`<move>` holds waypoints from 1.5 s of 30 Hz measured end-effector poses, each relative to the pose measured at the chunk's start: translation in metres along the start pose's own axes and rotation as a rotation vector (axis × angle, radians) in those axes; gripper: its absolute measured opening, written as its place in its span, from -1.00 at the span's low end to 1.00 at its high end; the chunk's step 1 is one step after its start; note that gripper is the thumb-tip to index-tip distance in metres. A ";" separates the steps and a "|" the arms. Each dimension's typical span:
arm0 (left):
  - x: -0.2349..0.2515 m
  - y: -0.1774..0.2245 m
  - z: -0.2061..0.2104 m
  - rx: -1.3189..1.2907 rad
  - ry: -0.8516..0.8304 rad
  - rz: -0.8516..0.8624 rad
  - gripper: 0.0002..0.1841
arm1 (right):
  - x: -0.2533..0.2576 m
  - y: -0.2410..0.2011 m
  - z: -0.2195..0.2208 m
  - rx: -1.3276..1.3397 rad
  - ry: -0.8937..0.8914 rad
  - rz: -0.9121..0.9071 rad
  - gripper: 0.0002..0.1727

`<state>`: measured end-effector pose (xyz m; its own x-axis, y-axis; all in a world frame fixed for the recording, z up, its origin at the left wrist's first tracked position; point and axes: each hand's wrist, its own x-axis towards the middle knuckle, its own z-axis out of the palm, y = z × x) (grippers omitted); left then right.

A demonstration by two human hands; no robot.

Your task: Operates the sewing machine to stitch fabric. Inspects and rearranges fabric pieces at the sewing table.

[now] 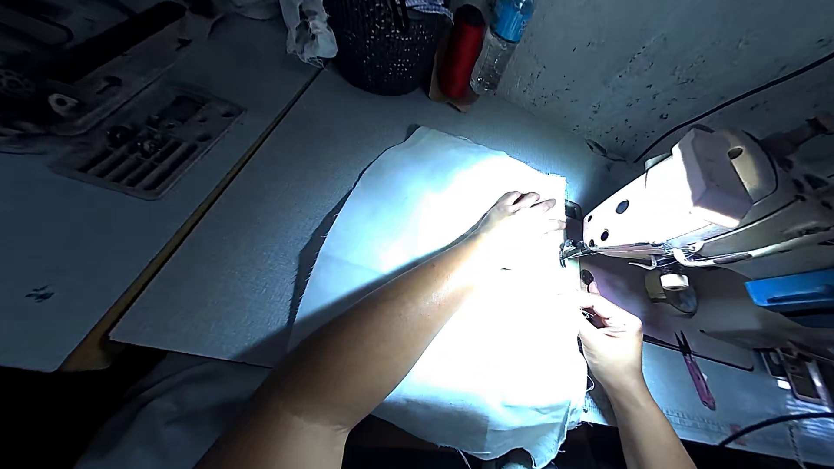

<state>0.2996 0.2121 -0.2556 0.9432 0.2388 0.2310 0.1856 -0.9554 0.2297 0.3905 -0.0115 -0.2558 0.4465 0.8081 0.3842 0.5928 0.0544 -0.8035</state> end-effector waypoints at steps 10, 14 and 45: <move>0.001 0.005 -0.009 0.003 -0.112 -0.199 -0.32 | -0.001 0.002 0.001 -0.005 0.004 -0.046 -0.79; 0.002 0.004 -0.007 0.020 -0.110 -0.206 -0.07 | -0.001 0.002 0.001 0.001 0.004 -0.047 -0.78; -0.003 0.046 -0.026 -0.052 -0.328 -0.247 0.14 | -0.038 0.004 -0.014 -0.262 -0.103 -0.315 -0.75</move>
<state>0.2983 0.1717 -0.2208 0.9114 0.3836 -0.1491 0.4112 -0.8641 0.2902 0.3849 -0.0503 -0.2673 0.1544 0.8309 0.5346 0.8462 0.1681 -0.5056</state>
